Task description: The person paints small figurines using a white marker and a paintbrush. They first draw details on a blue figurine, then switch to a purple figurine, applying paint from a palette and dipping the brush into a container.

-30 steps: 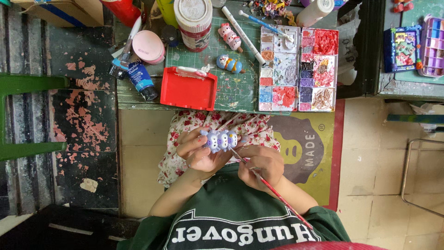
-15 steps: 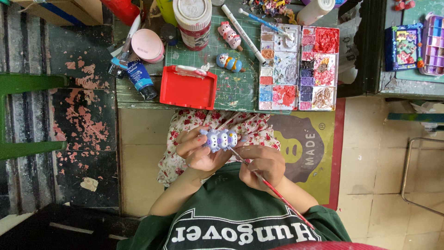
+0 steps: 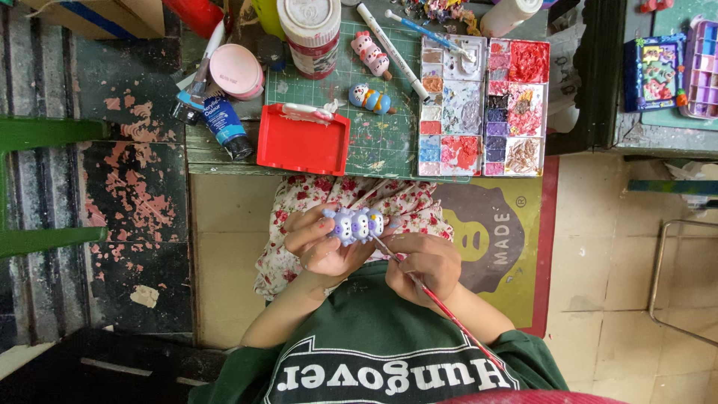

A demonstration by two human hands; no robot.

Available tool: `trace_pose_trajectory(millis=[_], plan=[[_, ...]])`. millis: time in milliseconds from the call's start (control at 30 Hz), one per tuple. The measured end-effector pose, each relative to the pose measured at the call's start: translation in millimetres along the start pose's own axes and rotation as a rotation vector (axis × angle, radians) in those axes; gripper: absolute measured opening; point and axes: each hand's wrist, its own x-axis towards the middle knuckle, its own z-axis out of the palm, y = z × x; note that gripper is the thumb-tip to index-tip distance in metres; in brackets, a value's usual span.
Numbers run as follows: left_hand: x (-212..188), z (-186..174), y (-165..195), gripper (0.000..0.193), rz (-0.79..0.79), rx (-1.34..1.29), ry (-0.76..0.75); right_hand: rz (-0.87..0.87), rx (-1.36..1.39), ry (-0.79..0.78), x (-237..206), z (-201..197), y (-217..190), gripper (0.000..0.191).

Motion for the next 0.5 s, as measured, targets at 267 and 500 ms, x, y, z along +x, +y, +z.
trace_pose_trajectory(millis=[267, 500], plan=[[0.6, -2.4, -0.2, 0.088, -0.002, -0.013, -0.034, -0.005, 0.001, -0.013, 3.7, 0.1, -1.3, 0.039], [-2.3, -2.3, -0.3, 0.087, -0.016, -0.023, -0.021, -0.011, 0.013, -0.023, 5.5, 0.0, -2.1, 0.039]])
